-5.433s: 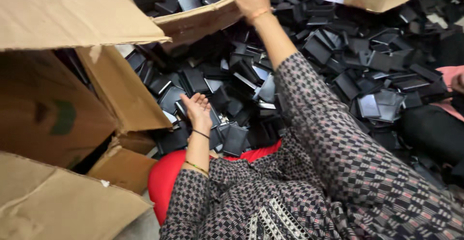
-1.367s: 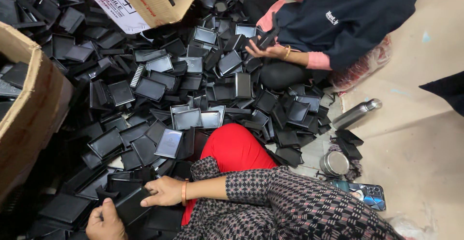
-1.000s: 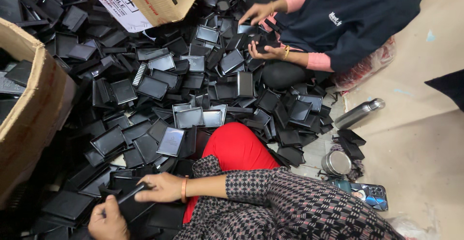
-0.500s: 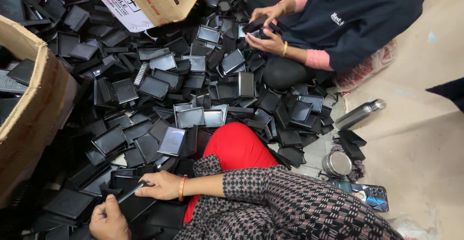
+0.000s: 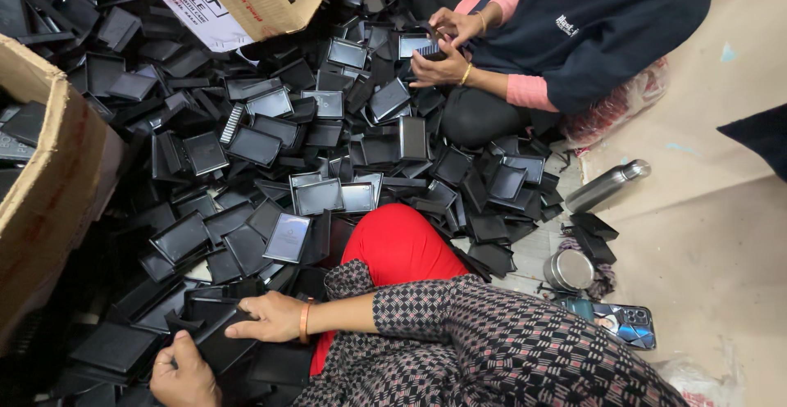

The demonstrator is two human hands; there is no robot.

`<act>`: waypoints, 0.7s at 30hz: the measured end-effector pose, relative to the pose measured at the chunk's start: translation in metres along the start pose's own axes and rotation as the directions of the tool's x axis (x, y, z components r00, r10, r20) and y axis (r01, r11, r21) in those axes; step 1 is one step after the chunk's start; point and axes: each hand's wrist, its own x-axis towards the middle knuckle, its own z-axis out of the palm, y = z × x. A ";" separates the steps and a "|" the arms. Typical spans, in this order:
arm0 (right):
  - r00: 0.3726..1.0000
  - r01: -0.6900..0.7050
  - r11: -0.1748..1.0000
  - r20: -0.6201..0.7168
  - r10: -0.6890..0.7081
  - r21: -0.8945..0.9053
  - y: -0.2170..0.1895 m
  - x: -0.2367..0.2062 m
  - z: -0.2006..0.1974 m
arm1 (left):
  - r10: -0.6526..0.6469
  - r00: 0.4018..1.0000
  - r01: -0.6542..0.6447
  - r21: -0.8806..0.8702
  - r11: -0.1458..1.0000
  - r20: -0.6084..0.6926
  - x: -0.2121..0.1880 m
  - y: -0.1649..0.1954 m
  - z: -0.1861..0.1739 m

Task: The person sits on the floor and repeatedly picks up small black plastic parts from a large pile, briefly turns them over, and places them into a cardboard box. The action is continuous and repetitive, with no visible inspection or assembly.

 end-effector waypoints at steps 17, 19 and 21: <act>0.968 -0.202 0.934 0.204 0.145 0.295 0.005 -0.003 0.007 | 0.100 0.995 -0.098 0.150 0.984 -0.007 -0.002 0.008 -0.001; 0.965 -0.218 0.935 0.203 0.165 0.278 0.002 -0.003 0.007 | 0.039 0.999 -0.039 0.073 0.997 -0.008 -0.001 0.006 -0.001; 0.965 -0.217 0.937 0.208 0.163 0.274 0.001 -0.003 0.007 | 0.025 1.000 -0.024 0.037 0.999 -0.004 -0.001 0.006 -0.001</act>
